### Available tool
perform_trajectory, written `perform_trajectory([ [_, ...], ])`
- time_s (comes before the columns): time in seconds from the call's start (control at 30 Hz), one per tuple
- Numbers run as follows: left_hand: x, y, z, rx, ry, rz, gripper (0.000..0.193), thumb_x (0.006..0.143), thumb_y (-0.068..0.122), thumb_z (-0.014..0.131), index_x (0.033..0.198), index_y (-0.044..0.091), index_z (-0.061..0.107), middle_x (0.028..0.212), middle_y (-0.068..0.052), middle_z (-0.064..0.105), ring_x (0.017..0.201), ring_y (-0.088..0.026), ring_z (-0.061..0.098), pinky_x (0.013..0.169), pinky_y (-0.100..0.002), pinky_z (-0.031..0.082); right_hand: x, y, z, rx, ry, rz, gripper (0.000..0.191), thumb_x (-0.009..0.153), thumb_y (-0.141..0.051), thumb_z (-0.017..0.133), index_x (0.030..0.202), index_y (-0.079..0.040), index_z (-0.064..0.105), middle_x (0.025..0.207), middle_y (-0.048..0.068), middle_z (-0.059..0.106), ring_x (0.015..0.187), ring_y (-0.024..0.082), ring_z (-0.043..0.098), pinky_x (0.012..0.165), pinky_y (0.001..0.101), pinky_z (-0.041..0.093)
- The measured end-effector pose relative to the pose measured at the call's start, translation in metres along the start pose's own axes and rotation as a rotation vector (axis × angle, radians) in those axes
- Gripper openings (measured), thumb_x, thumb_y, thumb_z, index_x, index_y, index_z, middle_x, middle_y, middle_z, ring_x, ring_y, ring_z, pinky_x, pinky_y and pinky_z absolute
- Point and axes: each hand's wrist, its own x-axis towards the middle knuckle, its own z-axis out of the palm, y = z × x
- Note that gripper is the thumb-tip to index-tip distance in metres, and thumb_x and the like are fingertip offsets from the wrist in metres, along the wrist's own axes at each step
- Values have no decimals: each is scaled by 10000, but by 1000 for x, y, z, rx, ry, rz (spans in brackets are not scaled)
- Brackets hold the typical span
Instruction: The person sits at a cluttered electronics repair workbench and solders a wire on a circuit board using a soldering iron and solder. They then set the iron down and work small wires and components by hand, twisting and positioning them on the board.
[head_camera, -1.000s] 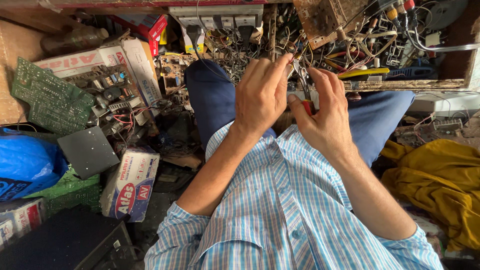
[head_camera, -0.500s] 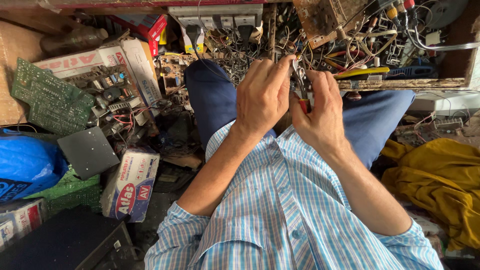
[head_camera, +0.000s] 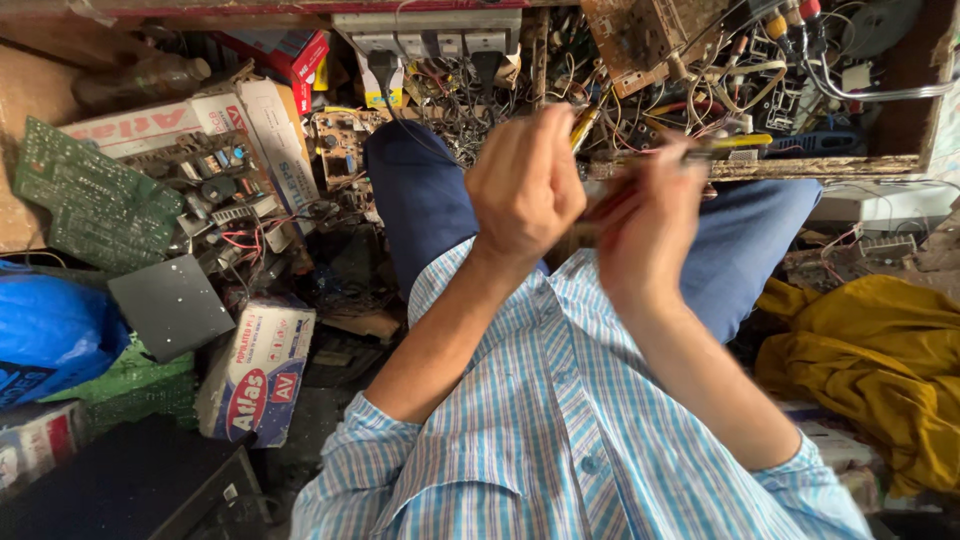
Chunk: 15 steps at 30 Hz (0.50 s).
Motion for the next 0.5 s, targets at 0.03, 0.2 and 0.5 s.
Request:
perform_trajectory([
  [0.03,-1,-3,1,-3,41,-32,88,1095,41,625,1167,0,651,868,-79,649,763,-234,641,651,-346,515,8,-6,-3,126,138,126,433,1085,-311,534,1318,-33,299,1004,125,506,812,247,458,673,371,381],
  [0.2,-10,-19,-2,-225,45,-359,167,1121,148,611,1179,9,683,927,-87,729,803,-136,700,706,-284,552,14,-31,-33,-801,-566,-499,453,1054,-238,658,1424,-46,480,1210,165,577,1097,305,552,980,445,478],
  [0.5,-14,-29,-7,-561,-69,-741,209,1031,185,661,1127,3,699,757,9,701,649,-3,595,536,-175,433,101,-42,-108,-1769,-692,-865,573,1009,-352,756,1437,15,652,1305,235,664,1259,394,599,1108,524,467],
])
